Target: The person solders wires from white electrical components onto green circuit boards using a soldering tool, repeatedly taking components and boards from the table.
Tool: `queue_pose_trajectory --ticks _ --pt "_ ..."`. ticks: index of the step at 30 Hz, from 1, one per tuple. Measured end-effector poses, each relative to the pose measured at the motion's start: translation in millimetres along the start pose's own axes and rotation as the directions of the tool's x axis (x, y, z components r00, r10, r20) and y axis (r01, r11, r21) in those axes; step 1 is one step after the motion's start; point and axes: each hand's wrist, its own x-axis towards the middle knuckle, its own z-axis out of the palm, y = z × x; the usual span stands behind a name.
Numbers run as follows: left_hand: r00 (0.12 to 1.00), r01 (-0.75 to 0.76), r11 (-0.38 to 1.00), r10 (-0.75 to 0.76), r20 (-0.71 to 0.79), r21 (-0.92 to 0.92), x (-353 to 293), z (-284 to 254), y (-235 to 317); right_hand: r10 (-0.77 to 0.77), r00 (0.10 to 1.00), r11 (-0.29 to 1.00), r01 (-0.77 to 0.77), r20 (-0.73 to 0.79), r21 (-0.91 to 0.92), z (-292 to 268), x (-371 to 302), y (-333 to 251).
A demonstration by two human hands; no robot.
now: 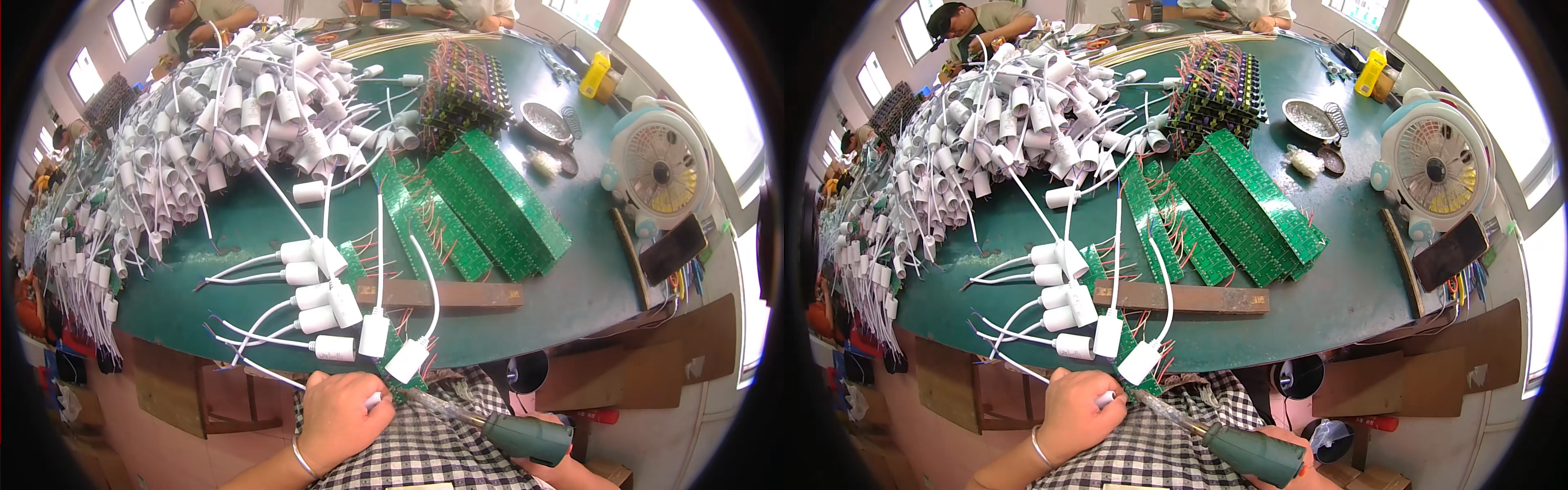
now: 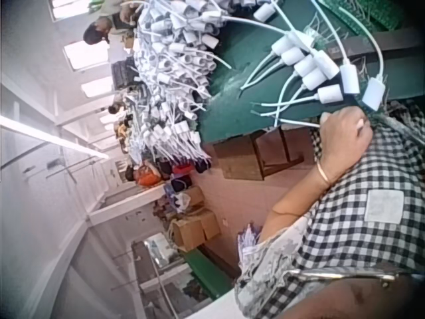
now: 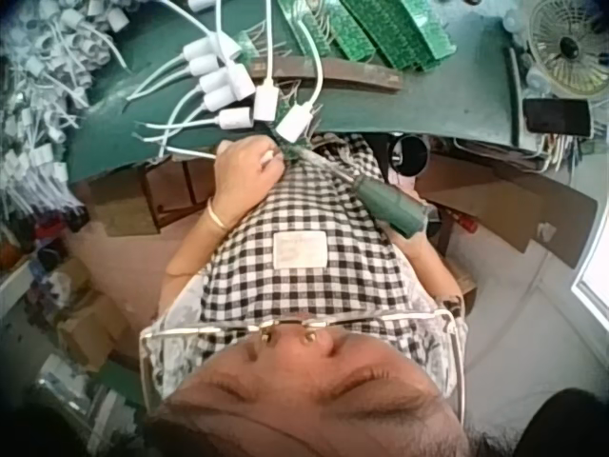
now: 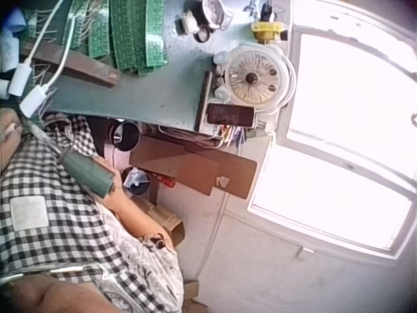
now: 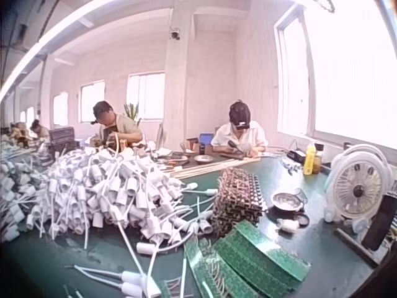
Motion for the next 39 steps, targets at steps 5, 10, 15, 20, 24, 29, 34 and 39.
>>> queue_pose_trajectory --ticks 5,10,15,20,24,29,34,39 --pt "1.000 0.010 1.000 -0.010 0.000 -0.003 2 0 0 0.034 0.996 0.994 -0.043 0.088 0.101 0 6 1" --pt "1.000 0.027 1.000 -0.027 0.011 0.005 1 1 2 -0.072 0.997 0.997 0.072 0.028 0.007 2 8 -3" --pt "0.999 0.048 0.998 -0.048 0.022 0.028 3 0 4 -0.006 0.999 0.997 0.003 0.042 0.077 -1 9 -4" --pt "0.998 0.056 0.996 -0.058 0.026 0.072 2 2 2 -0.015 0.997 1.000 0.016 0.076 -0.010 -8 10 -9" --pt "0.999 0.040 0.999 -0.041 0.021 0.035 3 0 2 0.102 0.994 0.990 -0.098 -0.033 0.106 7 -9 5" --pt "0.998 0.052 0.998 -0.052 0.022 0.028 4 2 5 0.021 0.957 1.000 -0.020 -0.289 0.007 6 3 -15" --pt "0.998 0.052 0.998 -0.053 0.018 0.022 3 1 4 0.036 0.996 0.999 -0.034 -0.076 0.025 9 -3 9" --pt "0.997 0.064 0.997 -0.066 0.032 0.052 3 1 4 0.065 0.986 0.998 -0.060 -0.153 0.035 12 -5 7"
